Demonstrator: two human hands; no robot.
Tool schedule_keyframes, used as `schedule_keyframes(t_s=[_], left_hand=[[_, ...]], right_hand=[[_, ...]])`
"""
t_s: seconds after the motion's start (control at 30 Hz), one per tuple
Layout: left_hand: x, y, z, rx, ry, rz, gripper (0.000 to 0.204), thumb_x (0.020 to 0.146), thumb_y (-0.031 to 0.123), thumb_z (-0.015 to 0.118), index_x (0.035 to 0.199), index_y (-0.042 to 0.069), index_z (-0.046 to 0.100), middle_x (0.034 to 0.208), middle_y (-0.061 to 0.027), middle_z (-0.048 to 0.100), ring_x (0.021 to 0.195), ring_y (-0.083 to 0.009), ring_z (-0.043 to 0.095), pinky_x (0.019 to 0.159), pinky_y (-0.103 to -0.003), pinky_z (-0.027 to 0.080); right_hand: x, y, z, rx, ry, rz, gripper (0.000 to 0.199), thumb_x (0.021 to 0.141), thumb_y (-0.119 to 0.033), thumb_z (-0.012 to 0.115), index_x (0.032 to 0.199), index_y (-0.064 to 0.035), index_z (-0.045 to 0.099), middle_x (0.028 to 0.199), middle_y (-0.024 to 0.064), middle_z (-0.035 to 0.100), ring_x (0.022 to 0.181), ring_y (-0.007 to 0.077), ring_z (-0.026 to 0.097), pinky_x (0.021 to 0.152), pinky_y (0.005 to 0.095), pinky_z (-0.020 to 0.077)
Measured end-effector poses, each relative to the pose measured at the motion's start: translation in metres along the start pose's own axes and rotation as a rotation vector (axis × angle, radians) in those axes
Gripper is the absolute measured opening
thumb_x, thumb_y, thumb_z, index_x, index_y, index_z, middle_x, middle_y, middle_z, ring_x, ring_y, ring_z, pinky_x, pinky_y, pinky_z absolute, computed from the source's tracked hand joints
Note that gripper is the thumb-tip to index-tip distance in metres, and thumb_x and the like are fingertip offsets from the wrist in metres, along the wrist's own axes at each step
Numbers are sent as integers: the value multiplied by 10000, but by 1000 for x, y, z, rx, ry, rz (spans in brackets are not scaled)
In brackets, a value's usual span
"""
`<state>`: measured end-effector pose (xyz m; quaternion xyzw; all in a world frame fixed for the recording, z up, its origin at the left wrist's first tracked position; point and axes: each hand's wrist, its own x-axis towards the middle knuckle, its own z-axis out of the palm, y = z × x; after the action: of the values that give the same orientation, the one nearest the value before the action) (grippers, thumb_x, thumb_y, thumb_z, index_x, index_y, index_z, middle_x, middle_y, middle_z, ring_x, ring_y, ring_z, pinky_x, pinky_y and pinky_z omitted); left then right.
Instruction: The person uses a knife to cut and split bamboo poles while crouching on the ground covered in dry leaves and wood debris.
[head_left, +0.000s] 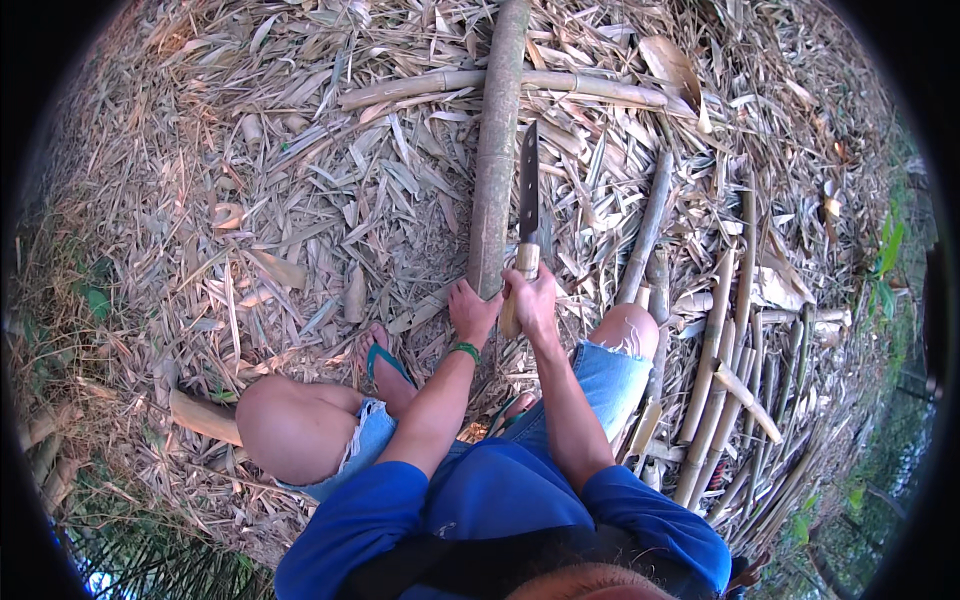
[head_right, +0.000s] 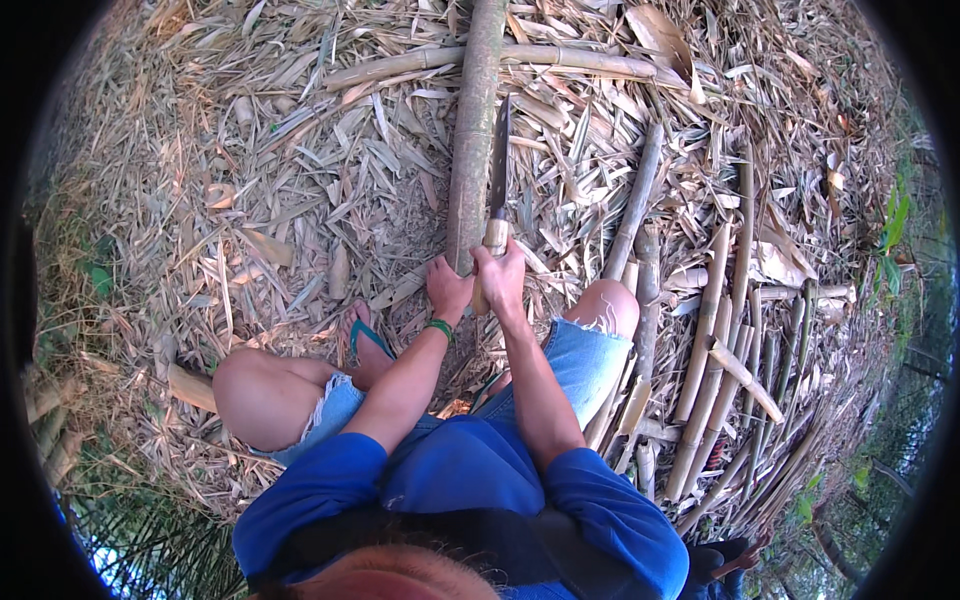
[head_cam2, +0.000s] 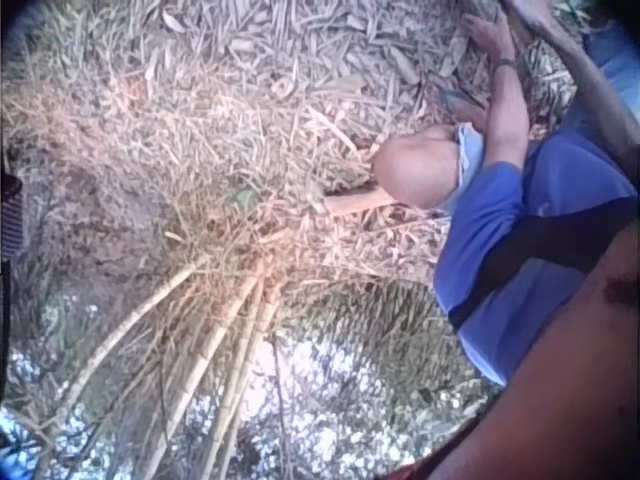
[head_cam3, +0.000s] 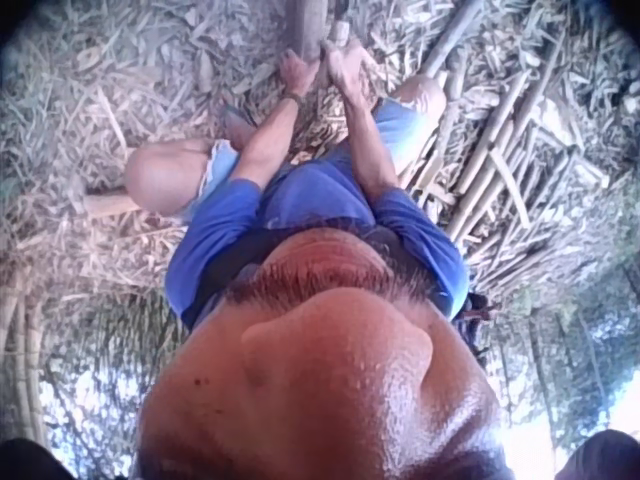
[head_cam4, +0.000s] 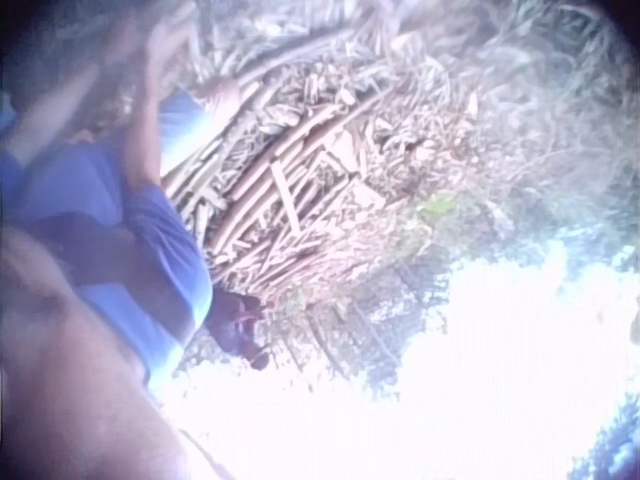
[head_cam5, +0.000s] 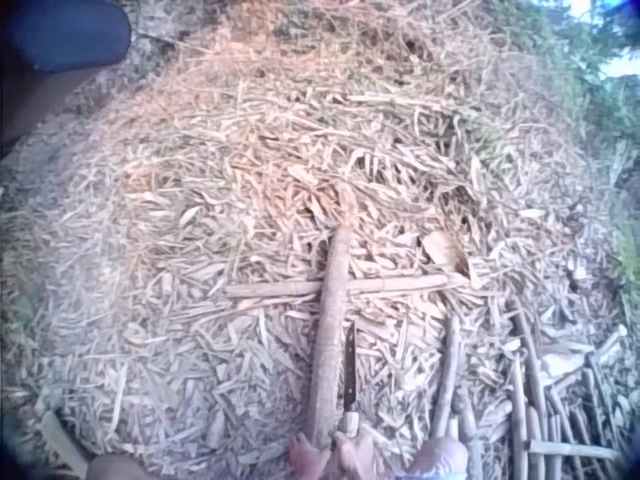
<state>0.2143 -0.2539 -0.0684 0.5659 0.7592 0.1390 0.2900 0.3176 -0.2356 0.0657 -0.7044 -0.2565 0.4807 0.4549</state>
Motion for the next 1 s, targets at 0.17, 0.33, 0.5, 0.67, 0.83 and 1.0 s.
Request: schedule_keyframes(t_s=[0.17, 0.33, 0.5, 0.67, 0.83, 1.0], left_hand=[[7, -26, -21, -379, -164, 50, 720, 653, 468, 894, 1152, 2, 666, 1139, -215, 664, 1078, -373, 649, 943, -451, 512], [37, -106, -79, -439, -391, 26, 645, 668, 339, 934, 1186, 38, 696, 1138, -127, 714, 1058, -258, 687, 964, -379, 527], [115, -100, -286, -139, -823, -55, 741, 611, 180, 965, 1267, 10, 664, 1119, -90, 742, 996, -199, 704, 935, -335, 550], [201, -163, -441, 995, -249, 241, 814, 637, 555, 863, 1258, 69, 663, 1342, -191, 635, 1270, -373, 576, 1080, -426, 453], [214, -110, -342, 341, 408, -9, 649, 855, 632, 681, 810, -14, 729, 822, -219, 732, 814, -385, 713, 811, -483, 540], [141, -32, -106, -640, -243, -512, 847, 765, 782, 710, 948, -44, 677, 799, -108, 685, 619, -191, 657, 564, -305, 541]], right_hand=[[4, 26, -9, -6, 35, -10, 249, 805, -126, 727, 959, 44, 629, 708, 94, 654, 612, 174, 610, 593, 344, 495], [21, -15, -15, -93, 0, -79, 277, 799, -160, 709, 975, 39, 631, 738, 113, 654, 637, 201, 597, 596, 367, 496], [39, -51, -49, -105, 39, -164, 276, 802, -169, 704, 976, 37, 647, 731, 119, 662, 627, 200, 593, 580, 362, 486], [47, -50, -62, 3, 24, -201, 269, 806, -167, 748, 957, 36, 655, 747, 83, 683, 651, 164, 616, 621, 327, 494], [42, -38, -75, 86, 47, -138, 217, 831, -141, 738, 940, 23, 647, 718, 65, 663, 617, 143, 614, 593, 287, 482], [40, -38, -86, 119, 89, -74, 161, 855, -116, 720, 915, 19, 654, 719, 68, 655, 615, 150, 606, 604, 287, 483]])
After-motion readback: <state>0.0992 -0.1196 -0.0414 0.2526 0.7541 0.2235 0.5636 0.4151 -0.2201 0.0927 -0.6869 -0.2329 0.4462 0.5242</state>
